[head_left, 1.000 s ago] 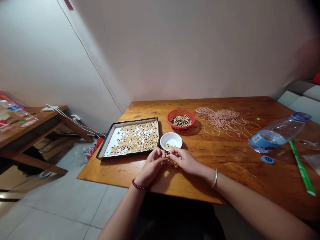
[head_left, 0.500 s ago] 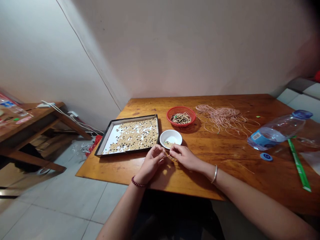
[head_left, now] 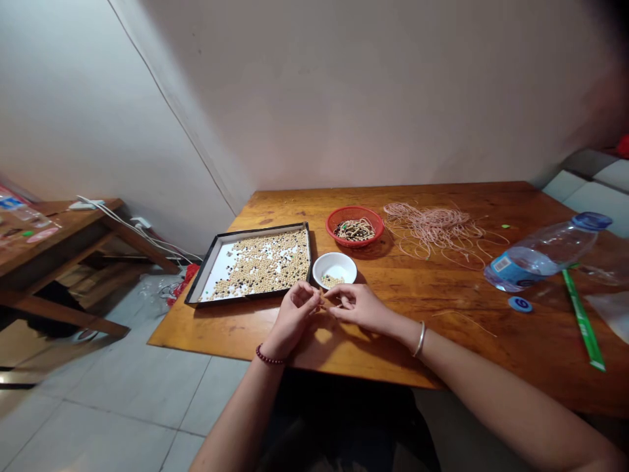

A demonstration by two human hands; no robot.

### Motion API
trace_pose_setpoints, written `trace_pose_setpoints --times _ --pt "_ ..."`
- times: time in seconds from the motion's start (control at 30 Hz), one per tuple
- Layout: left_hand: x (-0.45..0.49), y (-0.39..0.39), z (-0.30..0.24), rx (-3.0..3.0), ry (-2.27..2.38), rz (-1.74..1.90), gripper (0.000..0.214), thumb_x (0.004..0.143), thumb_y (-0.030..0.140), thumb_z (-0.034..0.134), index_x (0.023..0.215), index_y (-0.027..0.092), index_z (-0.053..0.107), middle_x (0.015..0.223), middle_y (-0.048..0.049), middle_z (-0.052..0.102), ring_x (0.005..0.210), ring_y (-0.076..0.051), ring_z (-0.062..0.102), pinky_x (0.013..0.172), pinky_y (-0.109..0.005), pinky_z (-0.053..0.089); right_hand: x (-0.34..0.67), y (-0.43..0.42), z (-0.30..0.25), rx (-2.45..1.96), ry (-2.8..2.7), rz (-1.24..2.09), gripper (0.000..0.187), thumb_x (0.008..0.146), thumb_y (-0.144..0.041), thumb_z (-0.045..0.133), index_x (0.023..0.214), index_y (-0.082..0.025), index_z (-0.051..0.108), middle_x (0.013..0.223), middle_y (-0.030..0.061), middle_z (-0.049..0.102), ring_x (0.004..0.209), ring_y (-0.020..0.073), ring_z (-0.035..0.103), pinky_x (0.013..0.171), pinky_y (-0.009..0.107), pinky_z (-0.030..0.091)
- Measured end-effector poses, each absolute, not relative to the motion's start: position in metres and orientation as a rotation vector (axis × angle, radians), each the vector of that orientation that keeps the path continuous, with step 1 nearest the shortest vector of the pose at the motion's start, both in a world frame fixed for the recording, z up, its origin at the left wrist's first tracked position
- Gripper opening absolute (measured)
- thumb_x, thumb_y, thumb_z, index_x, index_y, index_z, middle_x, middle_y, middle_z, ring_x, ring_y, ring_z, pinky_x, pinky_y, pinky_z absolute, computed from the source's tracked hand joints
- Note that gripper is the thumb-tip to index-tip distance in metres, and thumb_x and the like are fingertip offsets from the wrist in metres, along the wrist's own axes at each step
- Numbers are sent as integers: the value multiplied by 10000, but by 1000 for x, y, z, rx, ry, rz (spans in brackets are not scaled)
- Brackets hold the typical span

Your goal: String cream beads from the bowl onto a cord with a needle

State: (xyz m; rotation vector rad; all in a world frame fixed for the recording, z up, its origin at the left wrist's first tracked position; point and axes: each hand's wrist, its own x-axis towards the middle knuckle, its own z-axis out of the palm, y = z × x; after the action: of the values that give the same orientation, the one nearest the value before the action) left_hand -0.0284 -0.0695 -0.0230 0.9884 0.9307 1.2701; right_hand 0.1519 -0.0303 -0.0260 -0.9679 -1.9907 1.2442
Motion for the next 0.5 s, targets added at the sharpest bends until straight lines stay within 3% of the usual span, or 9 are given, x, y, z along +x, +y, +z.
trace_pose_setpoints --times 0.1,0.5 --pt "-29 -70 -25 1046 918 1271 279 753 278 741 827 176 492 790 18 578 699 -87 578 658 -201 474 150 -34 -24 -924 -2074 1244 334 767 -346 670 1053 -179 714 531 -62 390 502 81 300 508 232 242" --pt "-27 -71 -23 1035 925 1299 313 735 282 753 807 182 466 750 26 578 691 -91 581 626 -193 462 149 -35 -25 -893 -2050 1273 199 841 -297 572 850 -144 699 576 -24 496 517 85 332 500 226 245"
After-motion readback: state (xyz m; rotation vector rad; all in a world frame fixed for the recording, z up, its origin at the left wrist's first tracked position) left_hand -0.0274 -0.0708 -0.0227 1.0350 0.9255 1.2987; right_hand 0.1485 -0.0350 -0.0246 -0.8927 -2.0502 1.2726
